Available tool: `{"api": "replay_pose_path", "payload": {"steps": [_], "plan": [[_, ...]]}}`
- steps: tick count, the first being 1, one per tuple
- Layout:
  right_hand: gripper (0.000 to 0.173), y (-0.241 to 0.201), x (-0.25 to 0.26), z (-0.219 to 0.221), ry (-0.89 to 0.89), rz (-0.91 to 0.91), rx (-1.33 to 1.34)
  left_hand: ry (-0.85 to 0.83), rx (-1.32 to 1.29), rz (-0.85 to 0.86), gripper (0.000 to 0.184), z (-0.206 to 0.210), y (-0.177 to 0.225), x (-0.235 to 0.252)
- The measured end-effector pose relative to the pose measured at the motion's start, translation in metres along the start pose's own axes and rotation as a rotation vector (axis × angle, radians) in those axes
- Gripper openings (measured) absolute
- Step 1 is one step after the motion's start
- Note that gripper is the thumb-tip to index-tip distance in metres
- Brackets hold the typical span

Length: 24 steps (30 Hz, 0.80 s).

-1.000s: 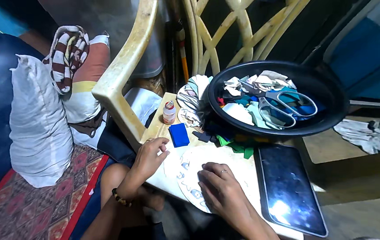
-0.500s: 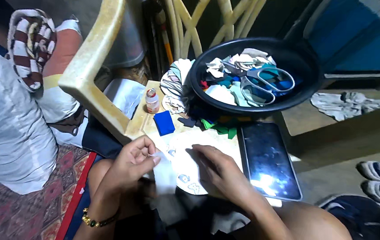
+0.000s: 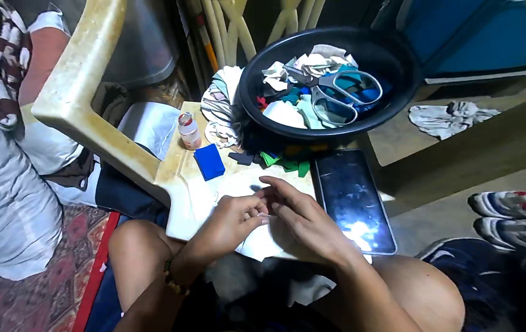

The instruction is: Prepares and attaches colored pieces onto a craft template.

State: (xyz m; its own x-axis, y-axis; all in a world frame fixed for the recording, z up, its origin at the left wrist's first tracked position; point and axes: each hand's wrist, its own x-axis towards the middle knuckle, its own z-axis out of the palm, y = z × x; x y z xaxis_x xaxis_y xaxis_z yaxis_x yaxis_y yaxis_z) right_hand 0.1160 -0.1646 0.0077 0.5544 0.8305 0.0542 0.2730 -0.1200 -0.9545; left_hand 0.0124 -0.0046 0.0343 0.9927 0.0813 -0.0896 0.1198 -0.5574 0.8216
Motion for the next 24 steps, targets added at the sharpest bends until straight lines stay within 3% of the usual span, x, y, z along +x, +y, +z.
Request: {"api": "replay_pose_path", "payload": {"steps": [4, 9, 14, 19, 24], "plan": [[0.056, -0.002, -0.003, -0.003, -0.093, -0.039, 0.002, 0.081, -0.013, 0.019, 0.018, 0.009, -0.004, -0.005], [0.064, 0.009, -0.004, 0.004, -0.028, -0.192, -0.083, 0.185, -0.035, 0.107, 0.021, 0.017, -0.009, -0.009], [0.06, 0.01, -0.005, 0.007, 0.022, -0.205, -0.123, 0.197, -0.019, 0.183, 0.022, 0.019, -0.012, -0.015], [0.049, 0.005, -0.006, 0.005, 0.01, -0.13, -0.128, 0.186, -0.114, 0.096, 0.037, 0.019, -0.012, -0.039], [0.045, 0.006, -0.008, 0.007, 0.034, -0.094, -0.127, 0.35, -0.095, 0.178, 0.028, 0.034, -0.023, -0.062]]}}
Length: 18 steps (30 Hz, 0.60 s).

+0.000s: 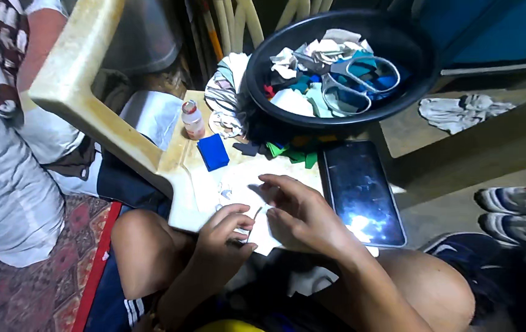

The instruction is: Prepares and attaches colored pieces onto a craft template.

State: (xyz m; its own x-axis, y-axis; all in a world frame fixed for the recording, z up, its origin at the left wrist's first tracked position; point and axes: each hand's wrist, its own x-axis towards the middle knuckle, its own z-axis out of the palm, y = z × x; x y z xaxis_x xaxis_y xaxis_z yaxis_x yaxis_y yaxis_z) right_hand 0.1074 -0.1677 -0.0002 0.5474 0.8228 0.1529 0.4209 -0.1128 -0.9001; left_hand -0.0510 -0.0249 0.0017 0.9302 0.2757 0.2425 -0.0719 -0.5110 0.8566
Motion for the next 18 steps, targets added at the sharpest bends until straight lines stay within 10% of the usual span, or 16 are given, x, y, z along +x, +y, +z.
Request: {"api": "replay_pose_path", "payload": {"steps": [7, 18], "plan": [[0.046, 0.0, 0.001, 0.0, 0.022, 0.017, 0.011, -0.036, 0.39, 0.283, 0.015, 0.002, -0.015, -0.013], [0.045, 0.004, 0.002, 0.0, 0.051, 0.001, 0.02, 0.053, 0.285, 0.343, 0.008, 0.007, -0.033, -0.019]]}}
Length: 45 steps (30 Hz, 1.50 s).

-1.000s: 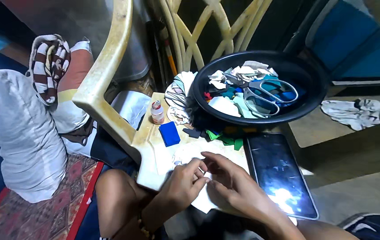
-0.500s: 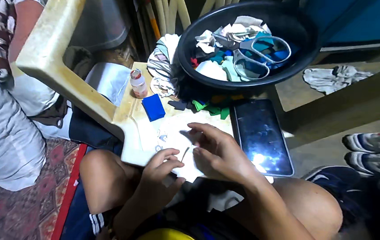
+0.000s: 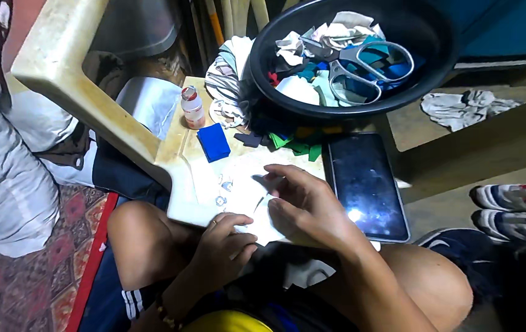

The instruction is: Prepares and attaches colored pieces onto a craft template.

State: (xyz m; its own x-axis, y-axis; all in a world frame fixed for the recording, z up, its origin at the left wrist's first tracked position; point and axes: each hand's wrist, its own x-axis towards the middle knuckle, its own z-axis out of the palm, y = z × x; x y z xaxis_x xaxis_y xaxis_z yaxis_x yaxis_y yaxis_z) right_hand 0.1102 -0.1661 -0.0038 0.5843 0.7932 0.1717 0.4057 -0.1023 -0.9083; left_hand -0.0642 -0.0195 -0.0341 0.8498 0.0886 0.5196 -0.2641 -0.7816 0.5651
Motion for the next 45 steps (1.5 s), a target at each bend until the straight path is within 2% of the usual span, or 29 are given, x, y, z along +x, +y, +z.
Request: {"api": "replay_pose_path", "payload": {"steps": [3, 8, 11, 15, 19, 25, 29, 35, 41, 45], "plan": [[0.045, 0.0, 0.0, 0.0, -0.004, 0.016, 0.003, 0.063, -0.09, -0.065, 0.014, -0.001, -0.001, -0.004], [0.045, 0.0, 0.0, 0.0, 0.002, 0.015, 0.004, 0.144, -0.129, -0.114, 0.009, 0.004, 0.0, -0.007], [0.044, 0.0, 0.0, 0.0, 0.003, 0.013, 0.009, 0.145, -0.124, -0.126, 0.02, 0.005, 0.003, -0.004], [0.044, 0.0, -0.001, 0.0, -0.001, 0.002, 0.045, 0.152, 0.006, -0.125, 0.032, 0.001, 0.01, 0.019], [0.044, -0.002, 0.0, -0.001, -0.01, 0.033, 0.106, 0.042, -0.037, -0.215, 0.043, 0.0, 0.011, 0.042], [0.044, -0.002, -0.001, -0.001, -0.013, 0.06, 0.137, -0.048, 0.019, -0.17, 0.023, -0.003, 0.015, 0.045], [0.045, -0.002, -0.001, 0.001, -0.001, 0.047, 0.091, 0.001, 0.011, -0.209, 0.014, -0.01, 0.01, 0.028], [0.046, 0.001, -0.001, 0.004, 0.046, -0.026, -0.004, 0.168, 0.029, -0.232, 0.011, -0.004, 0.009, 0.007], [0.047, 0.002, -0.002, 0.003, 0.062, -0.031, -0.007, 0.219, -0.017, -0.223, 0.01, 0.006, 0.007, 0.0], [0.048, 0.001, -0.001, 0.005, 0.084, -0.029, -0.001, 0.191, -0.014, -0.184, 0.011, 0.007, 0.003, -0.003]]}}
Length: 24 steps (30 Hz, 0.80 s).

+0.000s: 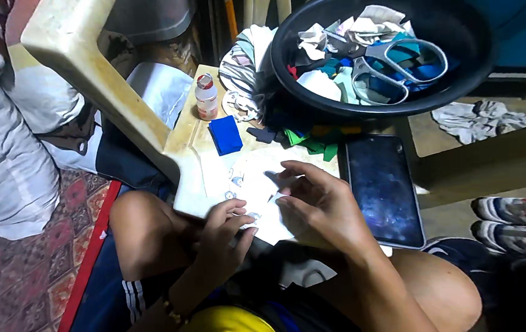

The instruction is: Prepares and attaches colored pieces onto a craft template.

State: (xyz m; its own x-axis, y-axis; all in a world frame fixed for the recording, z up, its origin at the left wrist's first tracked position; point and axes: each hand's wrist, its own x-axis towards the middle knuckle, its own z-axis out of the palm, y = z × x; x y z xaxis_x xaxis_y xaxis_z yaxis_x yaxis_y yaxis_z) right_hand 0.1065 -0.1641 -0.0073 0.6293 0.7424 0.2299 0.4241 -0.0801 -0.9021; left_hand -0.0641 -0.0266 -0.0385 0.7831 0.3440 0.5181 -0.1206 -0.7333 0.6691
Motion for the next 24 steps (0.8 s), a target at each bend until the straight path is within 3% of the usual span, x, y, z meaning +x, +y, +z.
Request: {"api": "replay_pose_path", "payload": {"steps": [24], "plan": [[0.047, 0.0007, -0.0001, 0.004, 0.04, -0.022, -0.013, -0.111, 0.148, 0.01, 0.016, -0.001, 0.0042, 0.0019]]}}
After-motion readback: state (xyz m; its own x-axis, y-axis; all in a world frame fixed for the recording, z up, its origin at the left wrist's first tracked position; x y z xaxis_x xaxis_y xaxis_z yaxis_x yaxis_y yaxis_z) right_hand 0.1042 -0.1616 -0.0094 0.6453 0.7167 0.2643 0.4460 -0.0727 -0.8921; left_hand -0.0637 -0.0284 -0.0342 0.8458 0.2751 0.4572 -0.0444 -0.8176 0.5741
